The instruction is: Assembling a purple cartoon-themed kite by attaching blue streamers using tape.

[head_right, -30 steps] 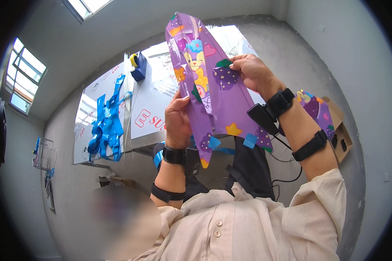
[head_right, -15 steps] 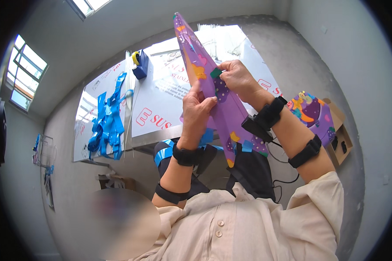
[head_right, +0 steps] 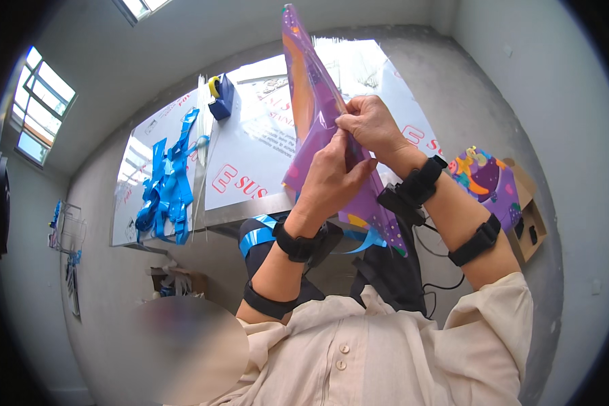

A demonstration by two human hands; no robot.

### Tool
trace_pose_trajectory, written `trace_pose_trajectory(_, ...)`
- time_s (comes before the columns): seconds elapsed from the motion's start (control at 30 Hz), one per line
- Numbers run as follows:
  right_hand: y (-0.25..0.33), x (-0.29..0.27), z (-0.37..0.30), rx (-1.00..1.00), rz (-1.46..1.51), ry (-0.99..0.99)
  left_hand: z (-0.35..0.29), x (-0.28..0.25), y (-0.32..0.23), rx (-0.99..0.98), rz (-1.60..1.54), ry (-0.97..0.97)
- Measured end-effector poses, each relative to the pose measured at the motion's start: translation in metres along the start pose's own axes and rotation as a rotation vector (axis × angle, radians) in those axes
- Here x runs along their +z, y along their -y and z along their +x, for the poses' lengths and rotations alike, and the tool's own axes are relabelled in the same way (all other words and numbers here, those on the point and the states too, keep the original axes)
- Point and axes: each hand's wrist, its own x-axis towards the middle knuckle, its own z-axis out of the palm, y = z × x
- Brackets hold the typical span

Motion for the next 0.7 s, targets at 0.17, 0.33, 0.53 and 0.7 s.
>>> trace_pose_trajectory(0.17, 0.009, -0.041, -0.006, -0.223, -0.009, 0.055, 0.014, -0.059, 0.027, 0.007, -0.227, -0.243)
trace_pose_trajectory(0.33, 0.050, -0.095, -0.014, -0.370, -0.097, -0.002, 0.057, -0.156, 0.049, 0.002, -0.062, -0.372)
trace_pose_trajectory(0.53, 0.100, -0.156, 0.006, -0.509, 0.040, -0.039, 0.092, -0.181, 0.031, 0.096, -0.012, -0.202)
trace_pose_trajectory(0.7, 0.163, -0.232, 0.010, -0.391, -0.501, 0.128, 0.103, -0.168, 0.015, 0.135, -0.059, -0.012)
